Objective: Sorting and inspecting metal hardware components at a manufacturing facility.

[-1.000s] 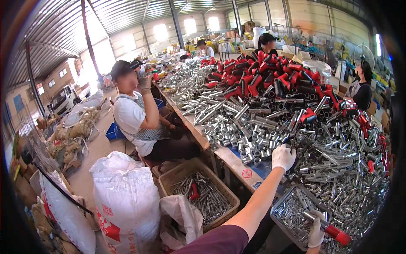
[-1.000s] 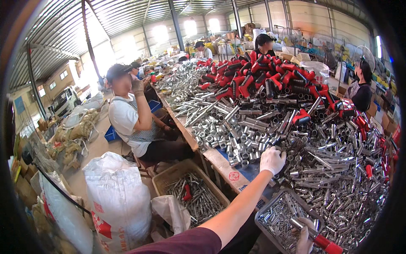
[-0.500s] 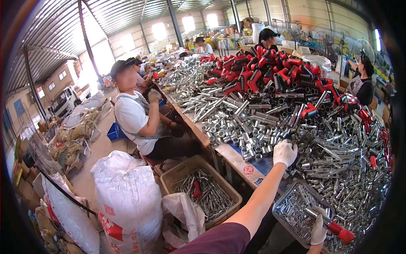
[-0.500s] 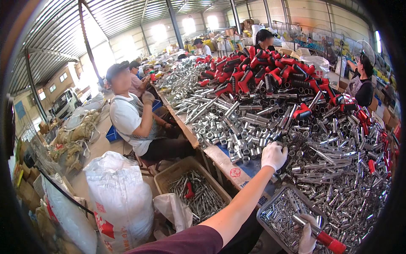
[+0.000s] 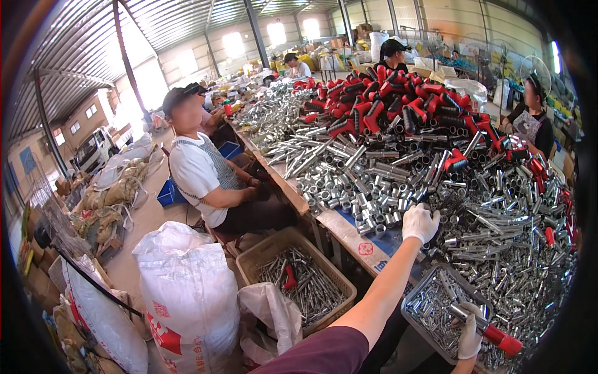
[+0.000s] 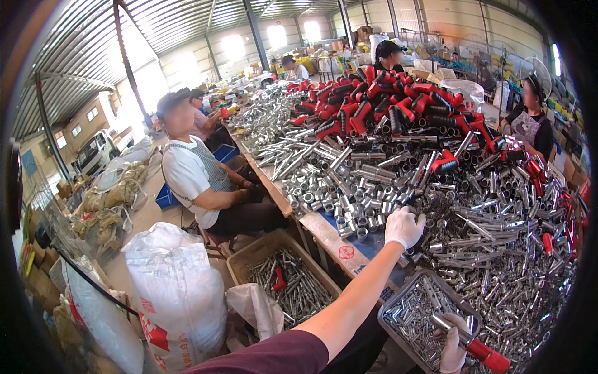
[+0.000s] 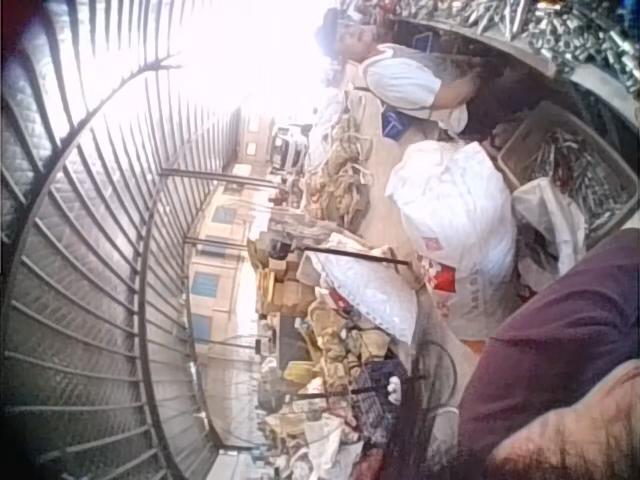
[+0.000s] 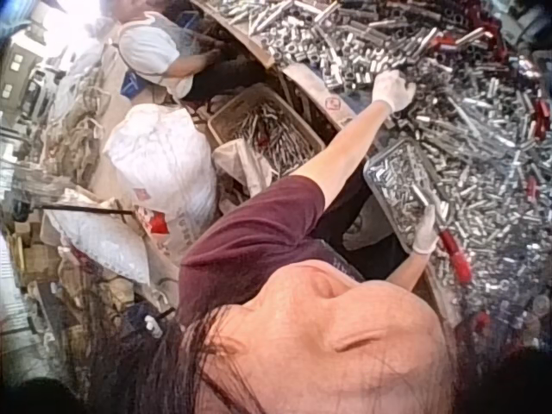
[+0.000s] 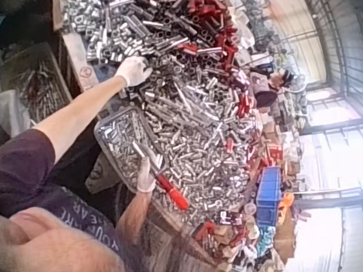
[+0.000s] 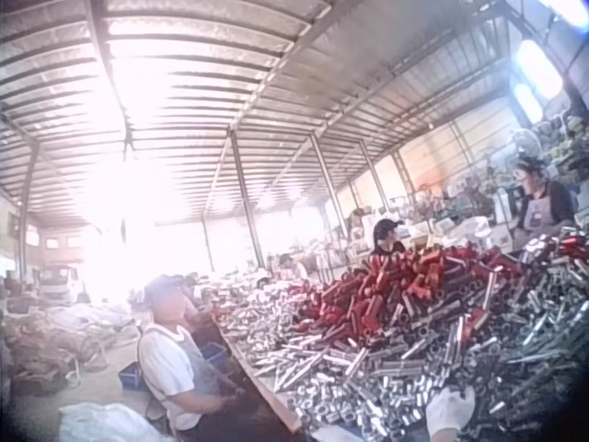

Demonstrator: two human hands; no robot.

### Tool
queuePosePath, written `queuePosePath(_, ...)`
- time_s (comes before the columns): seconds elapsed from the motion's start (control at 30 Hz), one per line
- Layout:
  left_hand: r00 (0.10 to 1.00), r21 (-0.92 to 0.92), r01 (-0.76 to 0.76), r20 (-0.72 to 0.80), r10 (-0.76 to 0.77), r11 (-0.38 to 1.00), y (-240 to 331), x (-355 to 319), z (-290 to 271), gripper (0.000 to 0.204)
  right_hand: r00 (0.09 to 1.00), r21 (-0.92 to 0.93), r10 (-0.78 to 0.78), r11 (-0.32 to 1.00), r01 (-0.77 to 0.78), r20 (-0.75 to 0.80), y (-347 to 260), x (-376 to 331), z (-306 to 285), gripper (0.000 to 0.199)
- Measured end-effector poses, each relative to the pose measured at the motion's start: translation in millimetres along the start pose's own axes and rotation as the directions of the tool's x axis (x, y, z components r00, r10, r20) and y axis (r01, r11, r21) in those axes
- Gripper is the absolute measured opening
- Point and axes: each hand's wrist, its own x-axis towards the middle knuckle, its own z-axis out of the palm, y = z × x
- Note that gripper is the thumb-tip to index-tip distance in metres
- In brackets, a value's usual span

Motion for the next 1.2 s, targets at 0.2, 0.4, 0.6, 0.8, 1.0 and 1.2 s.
queuePosePath(0.2, 0.999, 0.024, 0.000, 0.054, -0.001, 1.000, 3, 0, -5, 0.056, 1.000, 0.028, 0.010, 1.000, -0.010, -0.012, 4, 0, -2, 0.051)
queuePosePath(0.4, 0.998, 0.028, -0.030, 0.052, 0.029, 0.999, 1, 1, -1, 0.059, 1.000, -0.004, 0.028, 1.000, -0.028, -0.003, -6, 0, 1, 0.055)
queuePosePath(0.6, 0.997, -0.015, -0.042, -0.059, 0.041, 0.999, -2, 0, 5, 0.057, 1.000, -0.013, -0.006, 1.000, 0.006, -0.003, -12, 0, 6, 0.052)
queuePosePath(0.8, 0.997, 0.020, -0.046, -0.064, 0.047, 0.999, -3, 1, 5, 0.054, 1.000, -0.008, 0.013, 1.000, -0.013, -0.006, -3, -1, 2, 0.051)
queuePosePath(1.0, 0.998, 0.023, -0.036, -0.047, 0.037, 0.999, -1, 1, 3, 0.054, 1.000, -0.017, -0.011, 1.000, 0.011, -0.010, -4, 0, 3, 0.052)
queuePosePath(1.2, 0.999, 0.034, -0.034, -0.031, 0.035, 0.999, -1, 1, 4, 0.055, 1.000, -0.017, -0.006, 1.000, 0.007, 0.019, -18, 0, 9, 0.052)
